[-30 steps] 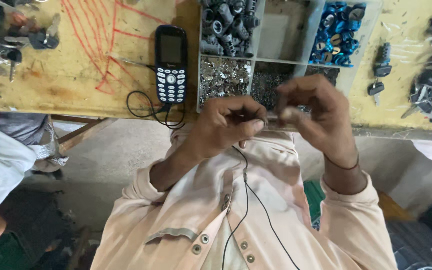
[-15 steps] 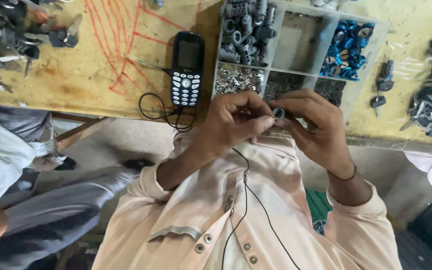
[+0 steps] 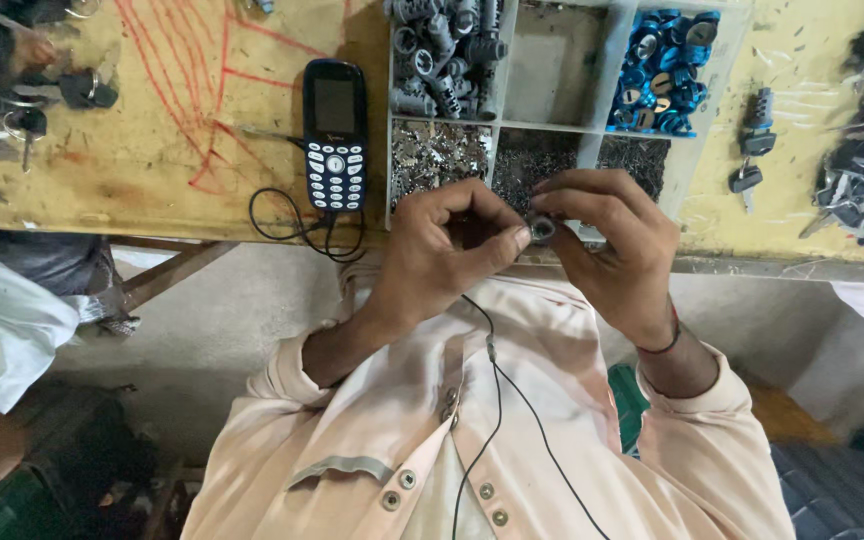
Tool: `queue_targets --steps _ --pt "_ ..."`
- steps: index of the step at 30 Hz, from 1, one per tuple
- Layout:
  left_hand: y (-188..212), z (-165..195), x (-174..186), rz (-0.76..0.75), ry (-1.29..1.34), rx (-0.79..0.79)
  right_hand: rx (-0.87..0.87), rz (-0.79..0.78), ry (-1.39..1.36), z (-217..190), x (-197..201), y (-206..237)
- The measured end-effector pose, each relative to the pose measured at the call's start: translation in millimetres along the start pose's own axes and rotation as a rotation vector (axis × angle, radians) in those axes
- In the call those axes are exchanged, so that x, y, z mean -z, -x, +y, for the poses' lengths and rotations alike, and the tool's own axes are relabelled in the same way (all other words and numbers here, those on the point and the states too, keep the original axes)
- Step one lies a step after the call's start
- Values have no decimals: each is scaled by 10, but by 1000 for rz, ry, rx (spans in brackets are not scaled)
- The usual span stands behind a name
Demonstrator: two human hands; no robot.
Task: The person sits at a workbench and assembles keys. They pick small metal key parts from a compartment tray, press a blue plastic key head onto a key blade by hand, and place the finished key on the table, repeating the cycle with new parts from the tray.
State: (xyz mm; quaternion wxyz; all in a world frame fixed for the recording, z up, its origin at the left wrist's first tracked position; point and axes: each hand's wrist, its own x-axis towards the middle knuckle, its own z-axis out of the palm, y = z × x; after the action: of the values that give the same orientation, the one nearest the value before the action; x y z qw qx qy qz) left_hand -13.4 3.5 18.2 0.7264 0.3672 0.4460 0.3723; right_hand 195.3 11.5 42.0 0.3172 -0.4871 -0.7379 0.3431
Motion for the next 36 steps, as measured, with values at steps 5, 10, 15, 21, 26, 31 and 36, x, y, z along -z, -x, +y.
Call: queue_targets --steps 5,10,15,21,26,31,36 --pt "-7 7 -21 -1 -46 17 -34 12 76 7 42 44" --pt "-15 14 -25 -3 -79 19 -48 -4 11 10 69 81" --pt "-1 6 -31 -1 -114 15 23 9 98 13 83 158" --pt "40 -26 -70 20 -159 -111 136 -40 196 -63 216 100" --pt "52 -111 -293 131 -418 -460 2 38 283 -362 78 -48" --pt "36 -165 -271 118 -93 -227 -397 -185 -125 -342 315 -217" --pt "25 -155 -121 3 -271 -443 26 141 573 408 465 -491"
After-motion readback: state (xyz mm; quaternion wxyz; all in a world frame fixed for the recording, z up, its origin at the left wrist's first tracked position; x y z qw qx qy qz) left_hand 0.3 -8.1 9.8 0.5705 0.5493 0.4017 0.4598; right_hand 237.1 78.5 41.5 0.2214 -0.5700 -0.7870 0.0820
